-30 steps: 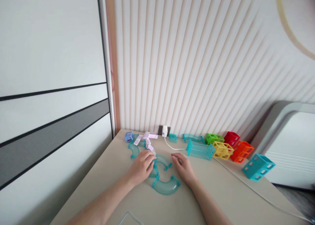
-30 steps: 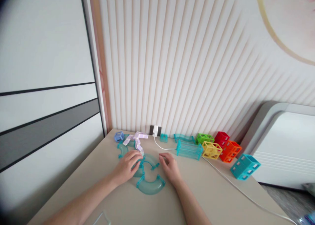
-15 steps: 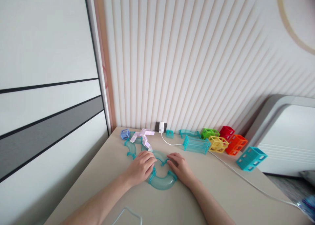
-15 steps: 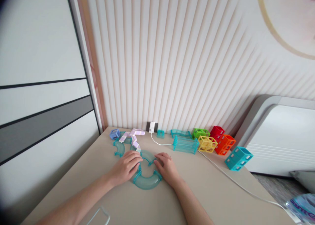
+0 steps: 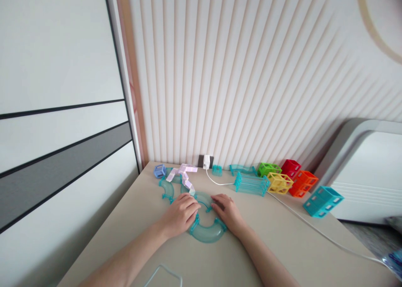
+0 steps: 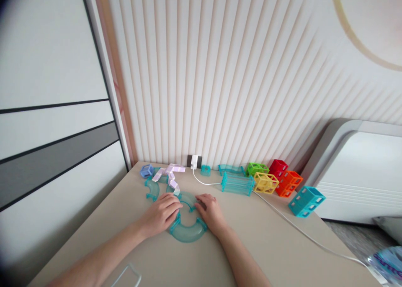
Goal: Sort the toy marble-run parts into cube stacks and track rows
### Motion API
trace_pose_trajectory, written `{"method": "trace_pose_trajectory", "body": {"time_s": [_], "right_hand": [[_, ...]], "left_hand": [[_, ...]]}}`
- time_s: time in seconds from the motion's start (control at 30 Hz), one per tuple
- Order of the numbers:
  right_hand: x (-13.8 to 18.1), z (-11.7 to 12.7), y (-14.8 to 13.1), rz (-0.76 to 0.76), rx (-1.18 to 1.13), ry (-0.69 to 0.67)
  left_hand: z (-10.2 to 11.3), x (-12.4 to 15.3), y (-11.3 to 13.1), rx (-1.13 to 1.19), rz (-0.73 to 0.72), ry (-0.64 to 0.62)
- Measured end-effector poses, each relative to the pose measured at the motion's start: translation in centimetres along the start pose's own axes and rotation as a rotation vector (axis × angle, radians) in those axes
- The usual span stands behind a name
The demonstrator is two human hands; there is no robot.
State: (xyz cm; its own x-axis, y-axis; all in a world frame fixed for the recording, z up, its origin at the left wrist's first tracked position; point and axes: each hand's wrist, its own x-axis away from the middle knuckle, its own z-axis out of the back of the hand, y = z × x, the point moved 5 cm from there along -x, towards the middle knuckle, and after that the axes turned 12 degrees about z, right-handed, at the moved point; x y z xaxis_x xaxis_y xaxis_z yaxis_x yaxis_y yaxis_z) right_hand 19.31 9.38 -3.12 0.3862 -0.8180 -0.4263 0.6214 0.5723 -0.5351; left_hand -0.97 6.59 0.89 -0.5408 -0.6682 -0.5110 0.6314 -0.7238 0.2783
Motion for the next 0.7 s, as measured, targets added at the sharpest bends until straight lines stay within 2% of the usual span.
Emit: {"method": "trace_pose_trajectory", "body": {"time_s": [0.2, 0.47, 0.7], "right_hand": [[0.1, 0.1, -0.1, 0.019, 0.012, -0.009], [0.3, 2.2, -0.4, -0.006, -0.106, 0.252], [0.4, 2.8, -1.1, -0.005, -0.109, 0.322]], "left_hand": [[0.3, 0.1, 0.1, 0.004, 0.016, 0.032], [0.8, 0.1, -0.8, -0.056, 0.121, 0.107], [0.3, 0.3, -1.7, -0.039, 0.168, 0.141]]}}
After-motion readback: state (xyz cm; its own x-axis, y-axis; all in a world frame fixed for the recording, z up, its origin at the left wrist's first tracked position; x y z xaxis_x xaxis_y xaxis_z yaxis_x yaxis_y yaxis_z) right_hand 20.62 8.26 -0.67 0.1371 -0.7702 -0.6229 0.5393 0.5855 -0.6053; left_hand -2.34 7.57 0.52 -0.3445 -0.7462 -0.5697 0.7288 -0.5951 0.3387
